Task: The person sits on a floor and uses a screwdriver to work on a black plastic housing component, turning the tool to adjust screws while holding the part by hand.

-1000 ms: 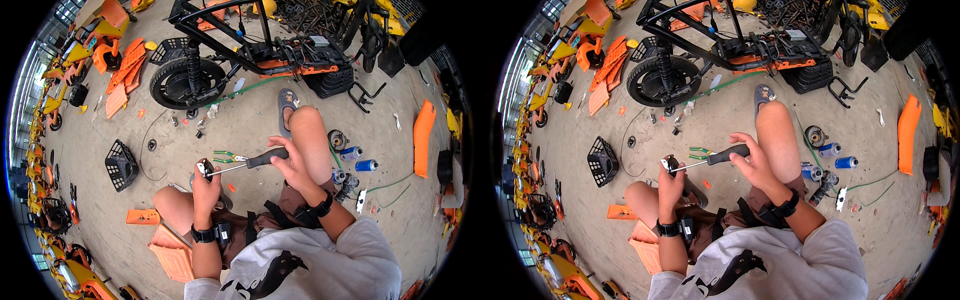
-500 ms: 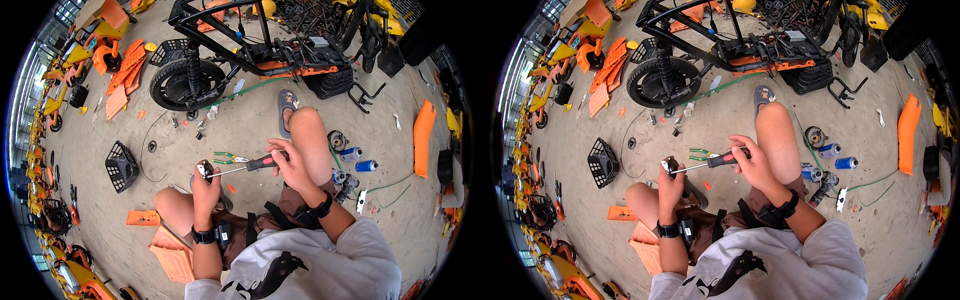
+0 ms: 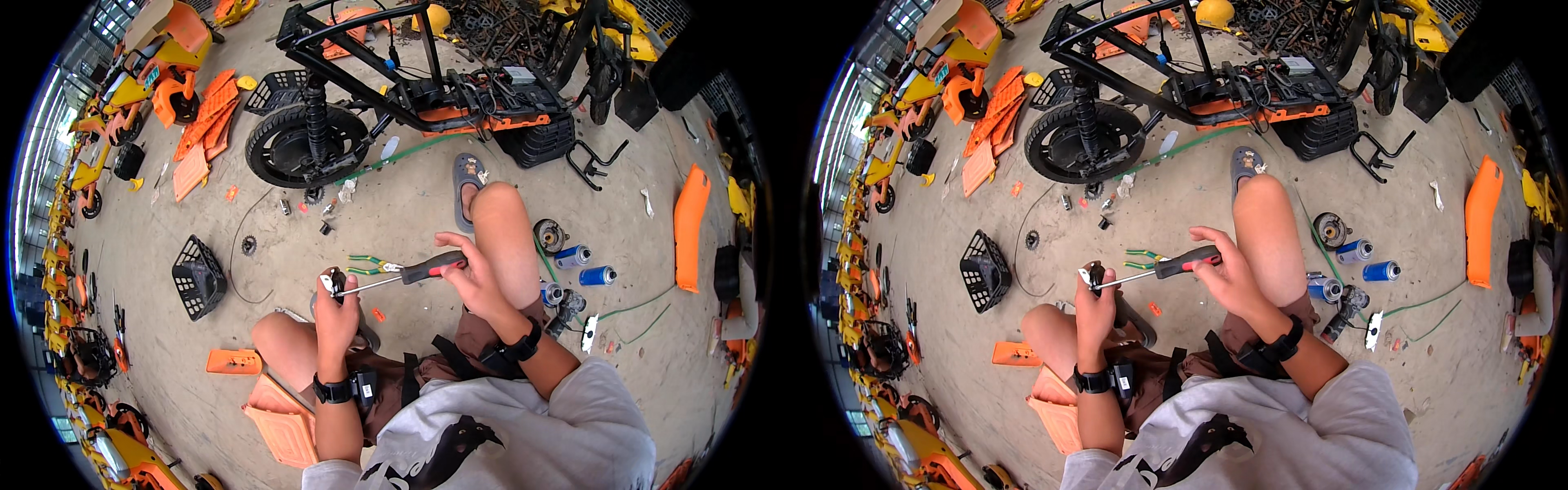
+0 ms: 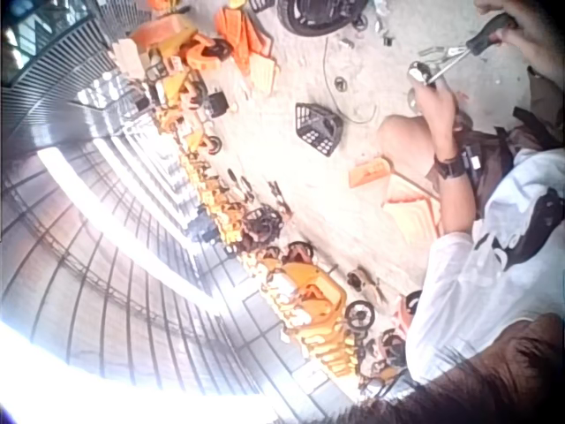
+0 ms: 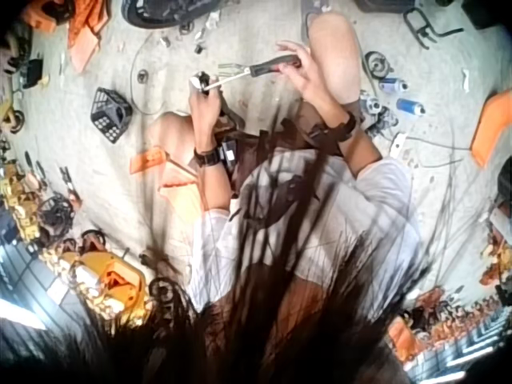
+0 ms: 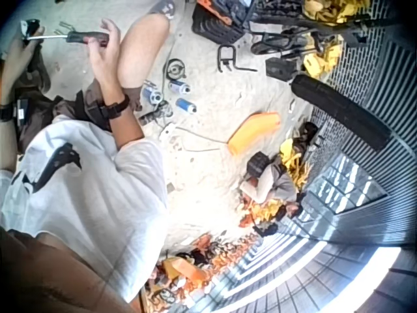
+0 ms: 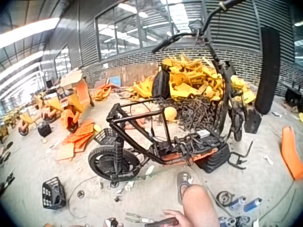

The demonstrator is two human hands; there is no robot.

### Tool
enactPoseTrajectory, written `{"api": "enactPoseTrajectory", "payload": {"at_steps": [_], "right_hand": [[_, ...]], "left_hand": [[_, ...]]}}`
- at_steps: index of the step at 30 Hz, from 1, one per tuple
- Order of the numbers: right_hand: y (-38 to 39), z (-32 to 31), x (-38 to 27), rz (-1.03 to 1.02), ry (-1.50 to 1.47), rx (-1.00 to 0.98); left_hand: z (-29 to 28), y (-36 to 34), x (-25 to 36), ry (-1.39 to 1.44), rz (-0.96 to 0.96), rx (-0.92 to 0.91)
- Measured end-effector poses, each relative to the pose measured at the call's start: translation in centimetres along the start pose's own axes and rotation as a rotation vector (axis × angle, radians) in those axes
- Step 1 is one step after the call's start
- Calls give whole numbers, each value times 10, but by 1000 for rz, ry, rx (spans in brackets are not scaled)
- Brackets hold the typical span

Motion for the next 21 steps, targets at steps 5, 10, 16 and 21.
{"api": "enactPoseTrajectory", "payload": {"at_steps": [5,10,16,21], "right_hand": [[2,0,-3,215,-59,-32],[2,5,-19,-20,46,-7],[3,3,-11,260,-19,-11],[0,4,-16,-119,52,7]], "left_hand": [[-2,-1,-1,69,28,53],[-5,-3,-10,-31,73,74],[-3,-2,-9,81,-2,54],[-4,2,7,92,-20,18]]}}
Point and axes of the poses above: each hand's wrist, its own y-axis away from the middle knuckle, its own z-axis out of the palm, x = y × z, the point moved 5 cm from there along -y, towards the middle knuckle, and after that the axes turned 5 degrees about -y, right-handed, at the moved point
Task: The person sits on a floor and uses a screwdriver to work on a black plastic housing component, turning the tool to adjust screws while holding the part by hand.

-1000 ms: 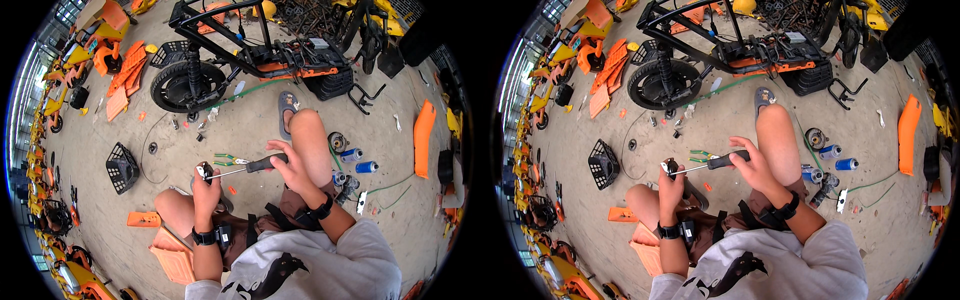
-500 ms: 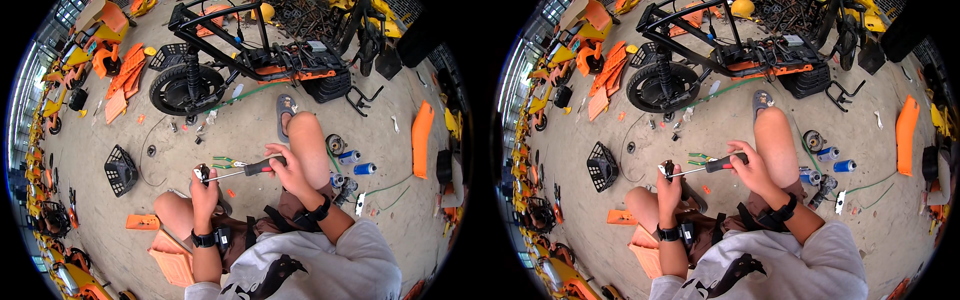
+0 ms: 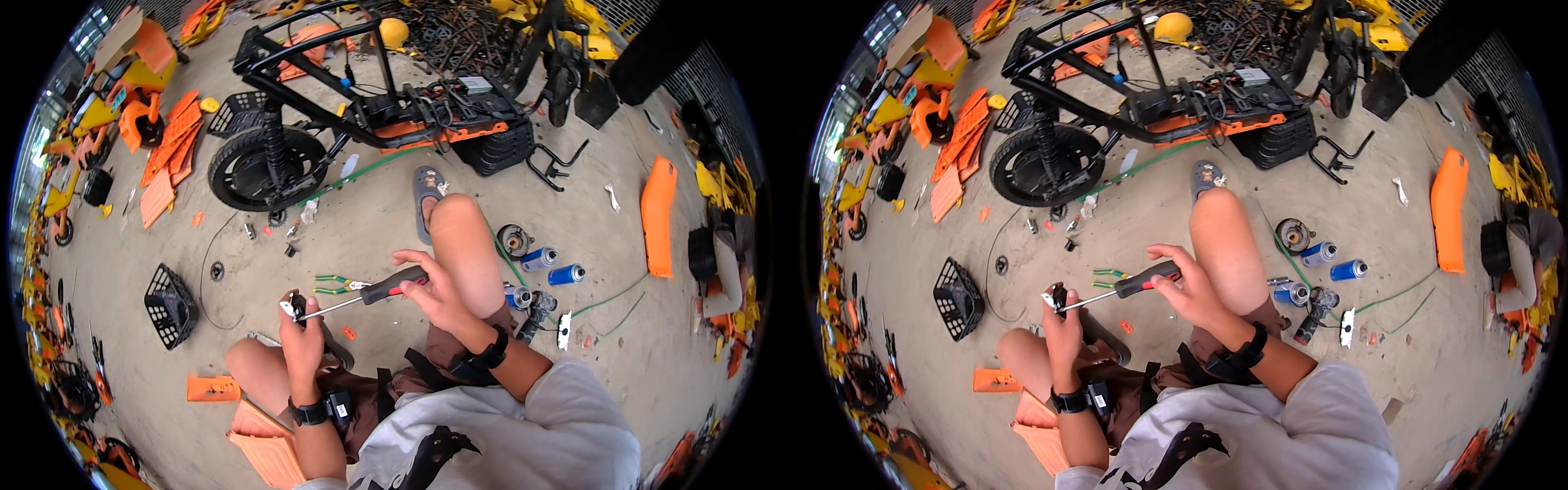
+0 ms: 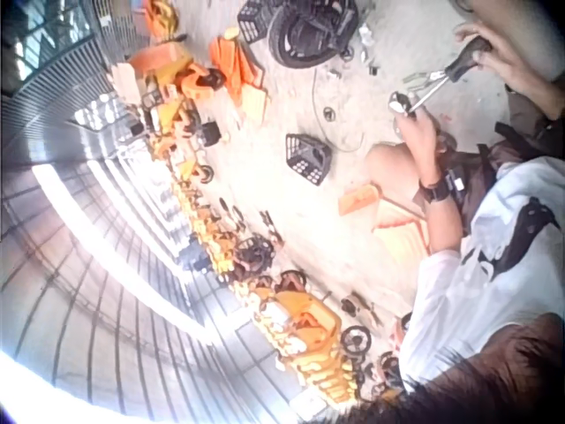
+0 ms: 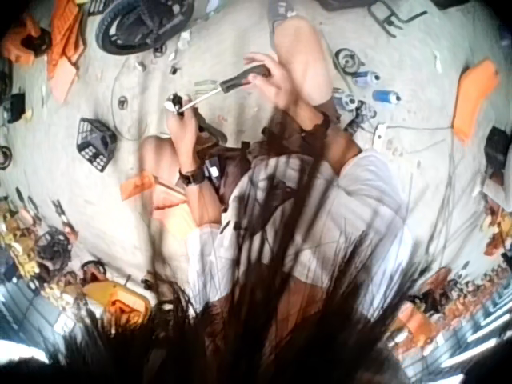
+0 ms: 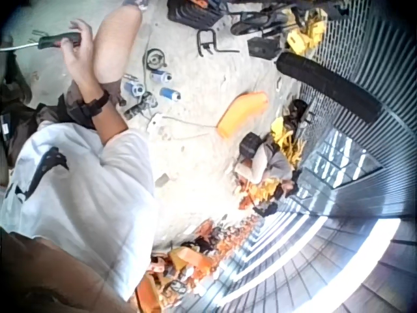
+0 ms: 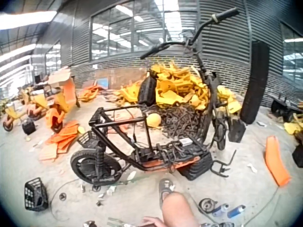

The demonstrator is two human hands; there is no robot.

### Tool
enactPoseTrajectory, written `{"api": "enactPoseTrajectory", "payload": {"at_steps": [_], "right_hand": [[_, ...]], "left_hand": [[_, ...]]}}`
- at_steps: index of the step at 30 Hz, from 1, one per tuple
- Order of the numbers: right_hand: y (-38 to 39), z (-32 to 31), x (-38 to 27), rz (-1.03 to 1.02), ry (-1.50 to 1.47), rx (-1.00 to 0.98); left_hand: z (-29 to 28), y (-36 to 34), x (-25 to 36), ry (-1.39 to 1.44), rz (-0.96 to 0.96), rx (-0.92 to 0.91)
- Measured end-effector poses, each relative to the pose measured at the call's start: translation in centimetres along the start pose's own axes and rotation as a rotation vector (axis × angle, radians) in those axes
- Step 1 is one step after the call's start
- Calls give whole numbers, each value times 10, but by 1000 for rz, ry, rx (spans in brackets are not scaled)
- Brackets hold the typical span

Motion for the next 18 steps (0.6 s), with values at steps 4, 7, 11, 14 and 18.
{"api": "enactPoseTrajectory", "payload": {"at_steps": [4,7,11,14,18], "right_hand": [[2,1,3,316,-115,-7],[2,3,-3,217,-89,9],[3,1,4,147,-159,-21],[3,3,4,237,-176,-65],[9,7,-12,155,-173,-17]], "left_hand": [[-3,1,-2,3,46,33],[-3,-1,-15,38,105,30],[-5,4,6,2,94,-22],[-7,1,-2,30,133,31],[-9,3,-4,65,143,24]]}}
Point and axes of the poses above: each hand's wrist, its own y-axis away from the middle knuckle, its own z-axis out of the palm, x = y × z, the point moved 5 cm from there along -y, towards the middle knuckle, and after that the axes turned 5 degrees about -y, right-handed, at the moved point
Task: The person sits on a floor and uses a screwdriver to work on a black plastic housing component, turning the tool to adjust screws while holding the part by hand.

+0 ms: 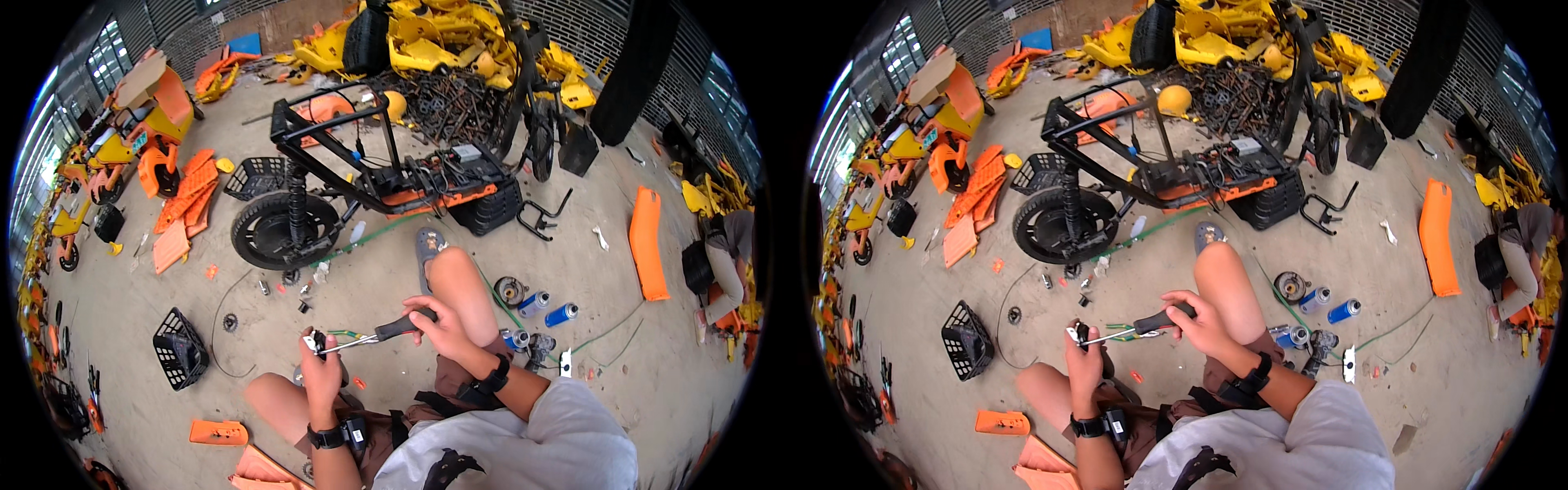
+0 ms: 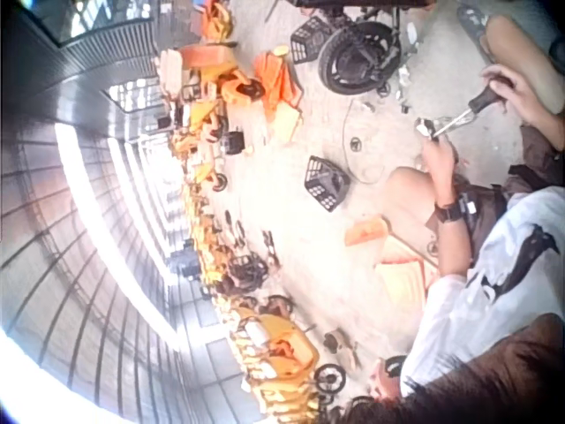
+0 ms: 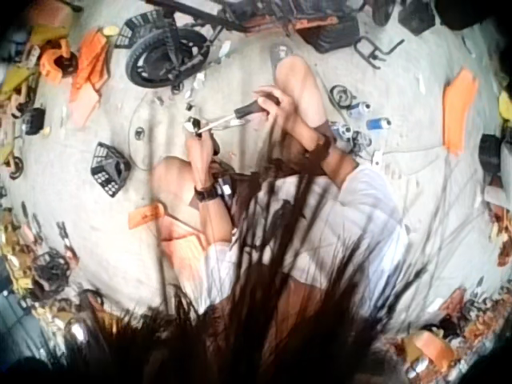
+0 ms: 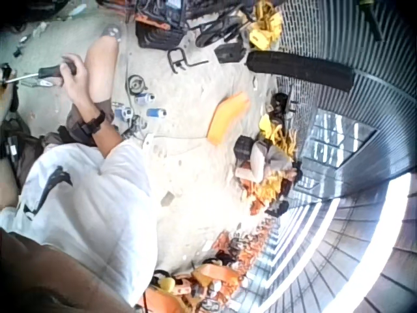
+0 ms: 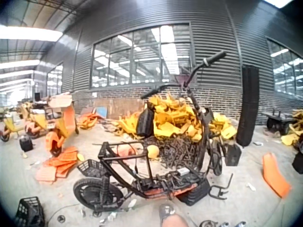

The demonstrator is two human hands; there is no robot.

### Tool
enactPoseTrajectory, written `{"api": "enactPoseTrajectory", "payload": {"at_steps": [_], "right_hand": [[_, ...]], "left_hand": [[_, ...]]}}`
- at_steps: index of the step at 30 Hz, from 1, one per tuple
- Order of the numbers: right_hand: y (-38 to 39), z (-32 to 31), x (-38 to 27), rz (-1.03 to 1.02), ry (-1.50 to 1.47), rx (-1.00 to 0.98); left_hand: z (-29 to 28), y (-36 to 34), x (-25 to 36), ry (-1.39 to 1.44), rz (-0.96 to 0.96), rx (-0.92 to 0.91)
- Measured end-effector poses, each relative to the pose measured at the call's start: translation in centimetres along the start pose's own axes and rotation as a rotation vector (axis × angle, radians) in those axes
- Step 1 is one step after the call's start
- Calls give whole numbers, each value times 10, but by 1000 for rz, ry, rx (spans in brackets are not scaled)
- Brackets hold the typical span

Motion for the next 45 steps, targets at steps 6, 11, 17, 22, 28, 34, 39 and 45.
{"api": "enactPoseTrajectory", "payload": {"at_steps": [6,11,17,22,28,34,39,45], "right_hand": [[14,4,-45,-187,33,80],[26,41,-148,-744,480,-108],[48,131,-195,-1149,816,-780],[33,169,-157,-827,595,-1395],[-51,150,-92,-686,542,-1224],[-105,129,-75,-618,585,-1007],[-110,84,-99,-656,614,-573],[-126,-4,-84,-244,128,305]], "left_hand": [[3,-11,-13,249,56,96],[4,-8,3,347,10,33],[-25,-23,14,639,-265,114],[-63,-82,46,377,-224,139],[-49,-116,21,205,-271,98],[-41,-154,-7,40,-416,93],[-29,-148,6,-15,-237,48],[-24,-119,23,141,-276,58]]}}
Point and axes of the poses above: each hand's wrist, its own y-axis away from the middle knuckle, its own z-axis out of the palm, x = y × z, the point moved 5 cm from there along -y, towards the middle knuckle, and after that the axes turned 5 degrees about -y, right-handed, at the moved point
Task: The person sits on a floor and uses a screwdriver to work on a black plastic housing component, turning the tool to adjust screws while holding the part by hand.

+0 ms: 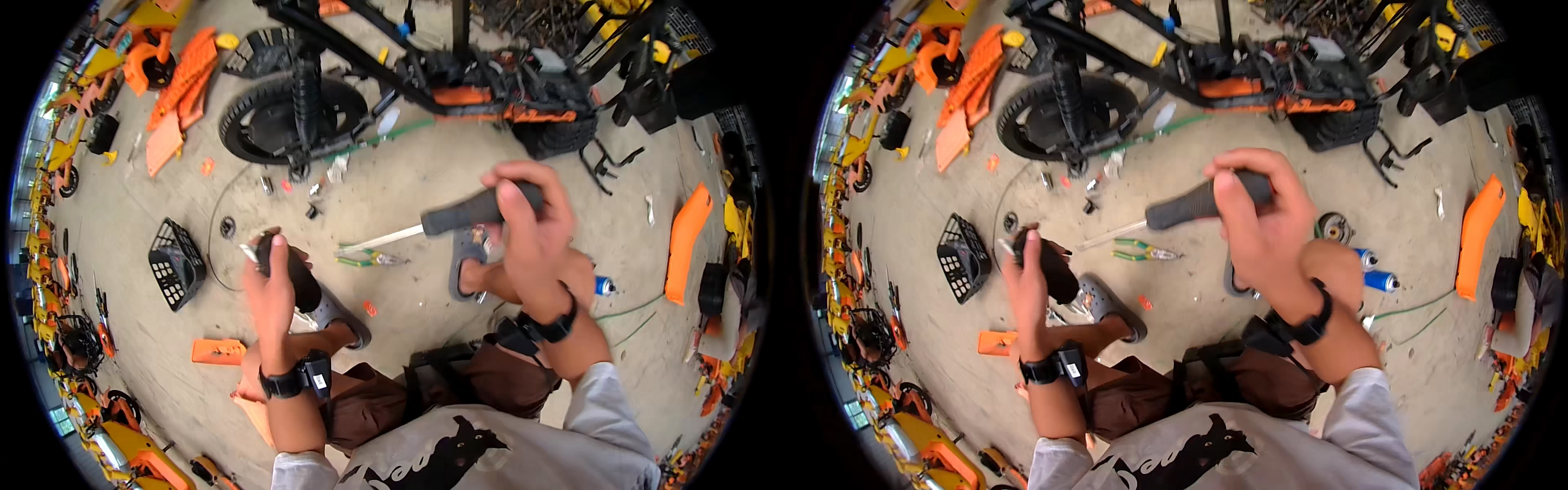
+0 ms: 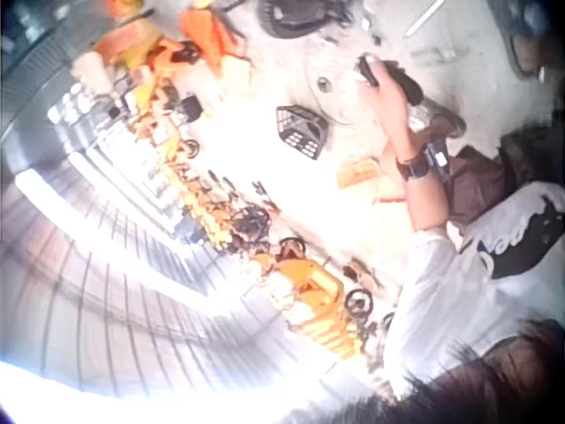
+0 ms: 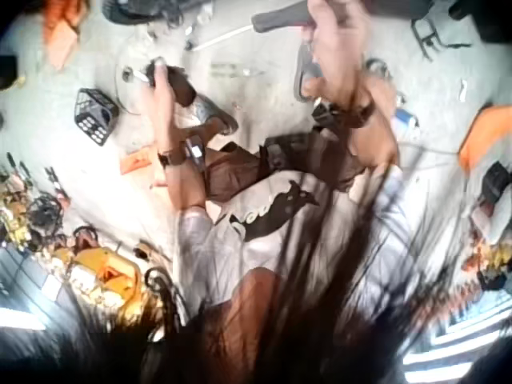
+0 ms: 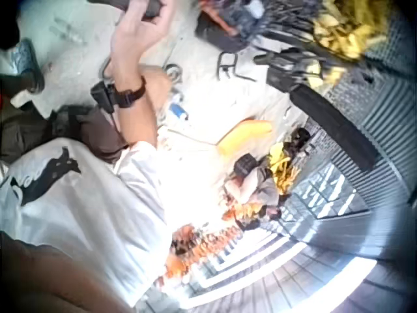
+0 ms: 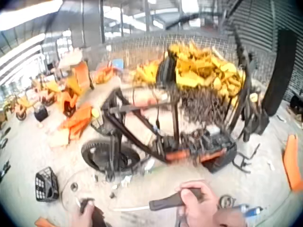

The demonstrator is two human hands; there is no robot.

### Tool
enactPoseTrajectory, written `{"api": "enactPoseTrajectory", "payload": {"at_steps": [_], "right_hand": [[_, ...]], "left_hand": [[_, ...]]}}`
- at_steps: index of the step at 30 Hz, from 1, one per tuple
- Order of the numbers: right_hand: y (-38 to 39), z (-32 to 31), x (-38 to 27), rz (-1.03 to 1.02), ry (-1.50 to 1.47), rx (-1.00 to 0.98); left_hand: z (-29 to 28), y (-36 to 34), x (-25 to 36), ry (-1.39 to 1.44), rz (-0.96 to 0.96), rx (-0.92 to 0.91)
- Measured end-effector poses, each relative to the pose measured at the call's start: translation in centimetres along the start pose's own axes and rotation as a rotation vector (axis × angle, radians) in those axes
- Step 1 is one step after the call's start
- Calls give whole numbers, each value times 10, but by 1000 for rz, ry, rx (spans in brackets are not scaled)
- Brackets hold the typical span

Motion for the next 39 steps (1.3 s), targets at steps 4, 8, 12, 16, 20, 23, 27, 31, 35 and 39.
{"api": "enactPoseTrajectory", "payload": {"at_steps": [4,8,12,16,20,23,27,31,35,39], "right_hand": [[-26,3,41,323,-461,17],[-28,19,64,407,-535,73],[-25,36,119,457,-562,43],[-29,33,124,364,-412,109],[-48,25,93,294,-383,250],[-71,38,58,130,-265,68],[-84,80,7,28,58,-167],[-86,83,-11,127,273,-365],[-107,16,-8,162,222,-172],[-138,-142,-32,102,200,50]], "left_hand": [[18,-5,-2,163,97,-49],[20,5,22,366,158,55],[-2,0,37,488,63,72],[25,-37,41,504,255,63],[35,-51,50,590,210,-154],[40,-72,44,329,330,-100],[33,-62,49,96,348,5],[44,-56,47,11,427,-87],[40,-50,38,-168,396,-99],[46,-45,41,-183,521,-101]]}}
Point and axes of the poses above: each hand's wrist, its own y-axis away from the middle knuckle, its own z-axis out of the palm, x = y × z, the point moved 5 cm from there along -y, towards the middle knuckle, and after that the axes turned 5 degrees about -y, right-handed, at the moved point
